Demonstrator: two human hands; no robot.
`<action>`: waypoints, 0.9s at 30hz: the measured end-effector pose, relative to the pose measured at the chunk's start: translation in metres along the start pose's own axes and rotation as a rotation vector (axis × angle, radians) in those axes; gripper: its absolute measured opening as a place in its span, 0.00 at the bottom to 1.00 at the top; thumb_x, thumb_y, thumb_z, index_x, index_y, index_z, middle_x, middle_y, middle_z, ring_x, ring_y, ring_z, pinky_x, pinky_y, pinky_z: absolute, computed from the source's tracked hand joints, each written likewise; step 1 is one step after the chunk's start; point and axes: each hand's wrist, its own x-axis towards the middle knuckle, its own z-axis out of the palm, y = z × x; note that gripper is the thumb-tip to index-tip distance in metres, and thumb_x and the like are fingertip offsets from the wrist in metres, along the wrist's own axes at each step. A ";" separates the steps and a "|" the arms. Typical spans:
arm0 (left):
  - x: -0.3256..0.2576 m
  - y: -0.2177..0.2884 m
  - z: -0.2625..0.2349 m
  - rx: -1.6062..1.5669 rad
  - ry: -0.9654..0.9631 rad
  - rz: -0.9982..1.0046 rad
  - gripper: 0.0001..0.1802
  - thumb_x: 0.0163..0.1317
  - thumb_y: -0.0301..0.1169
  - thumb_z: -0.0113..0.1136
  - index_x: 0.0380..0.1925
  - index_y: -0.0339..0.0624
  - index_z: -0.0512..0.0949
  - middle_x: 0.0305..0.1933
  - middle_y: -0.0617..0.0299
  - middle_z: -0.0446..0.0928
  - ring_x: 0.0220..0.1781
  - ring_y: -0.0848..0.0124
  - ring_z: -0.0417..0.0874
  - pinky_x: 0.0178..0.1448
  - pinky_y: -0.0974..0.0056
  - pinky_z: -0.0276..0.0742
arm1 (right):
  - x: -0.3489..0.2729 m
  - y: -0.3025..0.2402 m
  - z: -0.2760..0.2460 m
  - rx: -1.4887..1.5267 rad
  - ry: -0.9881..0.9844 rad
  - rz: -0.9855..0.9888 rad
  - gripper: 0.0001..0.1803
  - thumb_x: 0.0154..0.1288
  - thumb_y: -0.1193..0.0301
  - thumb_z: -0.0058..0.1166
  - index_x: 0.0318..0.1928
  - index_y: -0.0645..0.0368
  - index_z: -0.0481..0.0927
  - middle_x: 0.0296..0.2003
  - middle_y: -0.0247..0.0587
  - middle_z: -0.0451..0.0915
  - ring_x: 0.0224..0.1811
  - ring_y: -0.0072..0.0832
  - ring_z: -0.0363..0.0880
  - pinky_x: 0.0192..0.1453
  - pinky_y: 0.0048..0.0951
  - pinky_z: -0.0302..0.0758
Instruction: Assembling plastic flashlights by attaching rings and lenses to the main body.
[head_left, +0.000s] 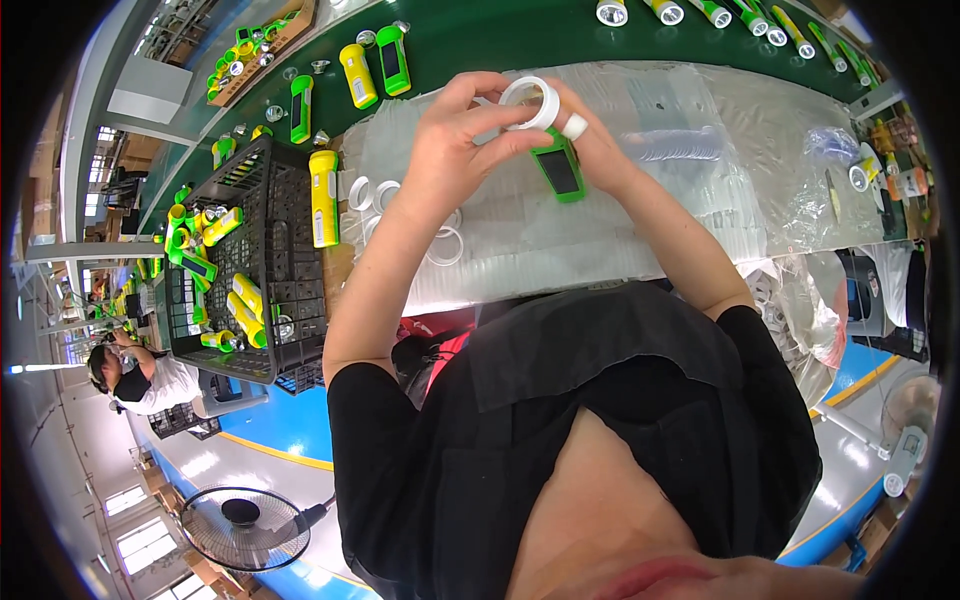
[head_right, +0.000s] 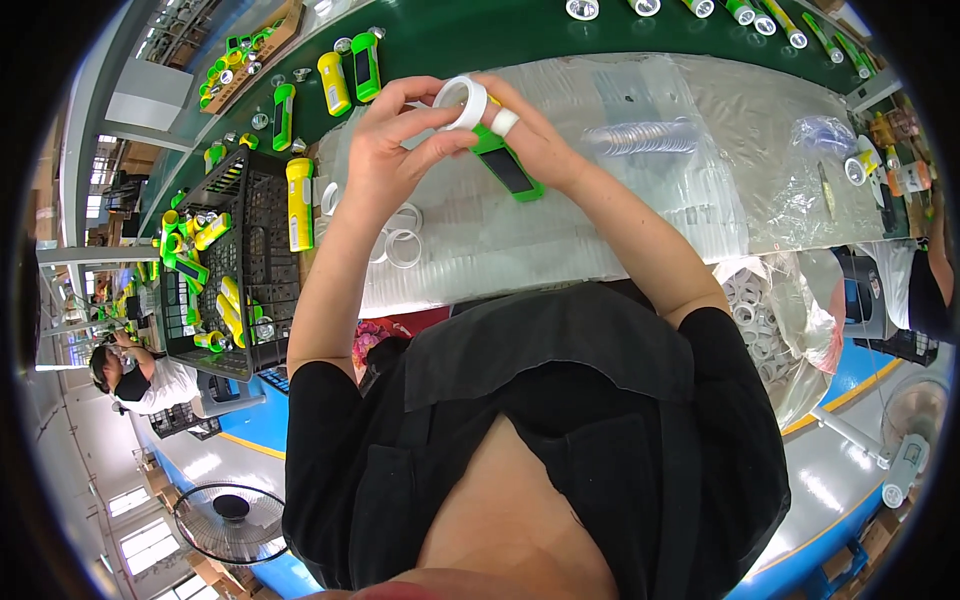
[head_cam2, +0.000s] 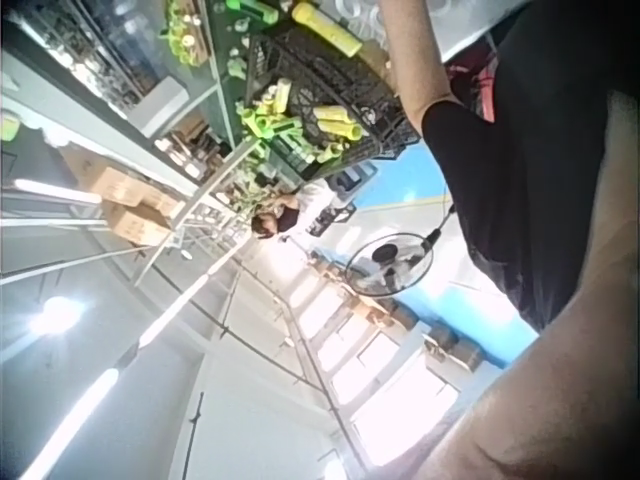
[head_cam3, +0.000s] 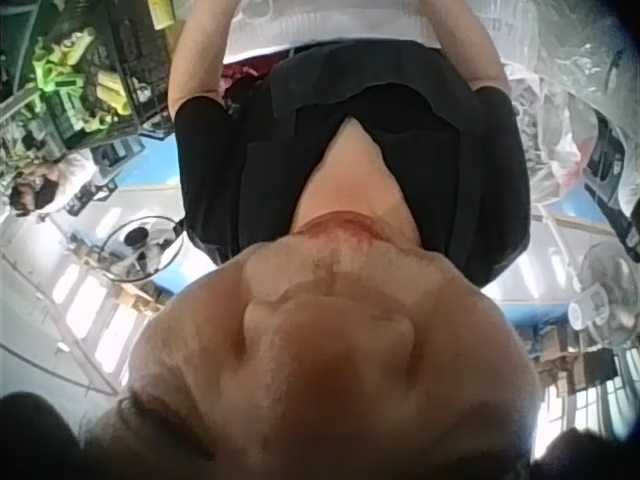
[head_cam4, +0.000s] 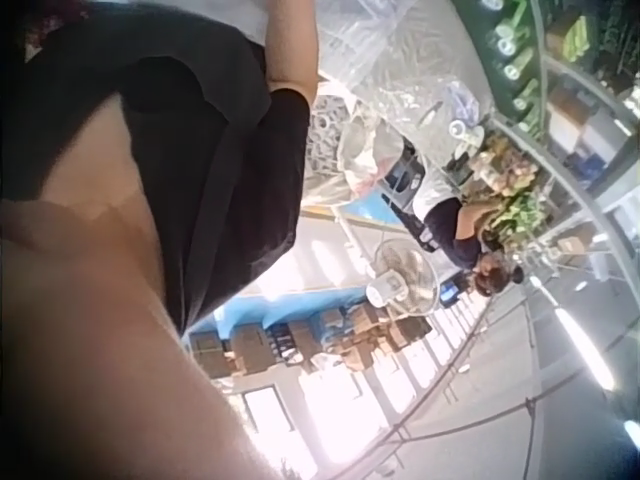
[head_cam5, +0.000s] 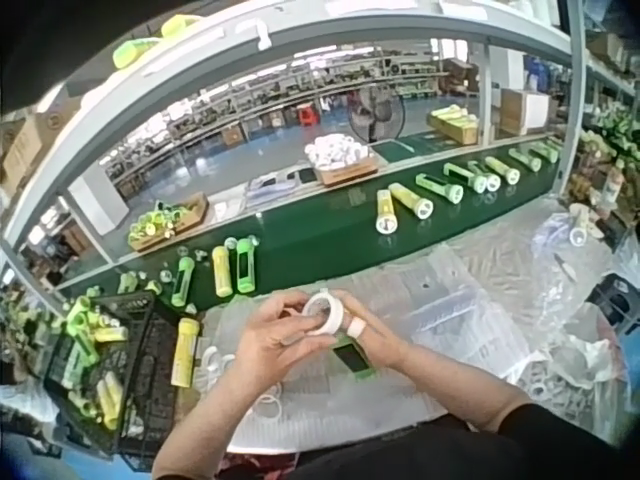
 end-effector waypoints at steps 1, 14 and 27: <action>0.000 0.000 -0.001 0.025 -0.016 0.020 0.16 0.46 0.32 0.76 0.39 0.47 0.87 0.46 0.58 0.77 0.43 0.66 0.79 0.43 0.62 0.79 | 0.000 -0.004 0.000 -0.003 -0.001 -0.001 0.26 0.70 0.65 0.50 0.66 0.56 0.65 0.49 0.40 0.77 0.51 0.31 0.77 0.55 0.31 0.75; 0.005 0.006 0.037 -0.011 -0.116 -0.018 0.24 0.48 0.32 0.77 0.45 0.48 0.75 0.47 0.65 0.81 0.46 0.67 0.82 0.43 0.64 0.75 | 0.039 -0.112 -0.052 -0.995 -0.643 -0.129 0.19 0.53 0.70 0.68 0.45 0.59 0.77 0.33 0.38 0.72 0.35 0.32 0.73 0.43 0.31 0.72; 0.008 0.006 0.055 -0.006 -0.066 -0.064 0.23 0.49 0.33 0.76 0.40 0.45 0.73 0.34 0.64 0.81 0.32 0.68 0.77 0.38 0.65 0.74 | 0.043 -0.139 -0.029 -1.329 -0.651 0.257 0.29 0.53 0.48 0.62 0.33 0.68 0.79 0.28 0.54 0.80 0.33 0.48 0.81 0.37 0.42 0.76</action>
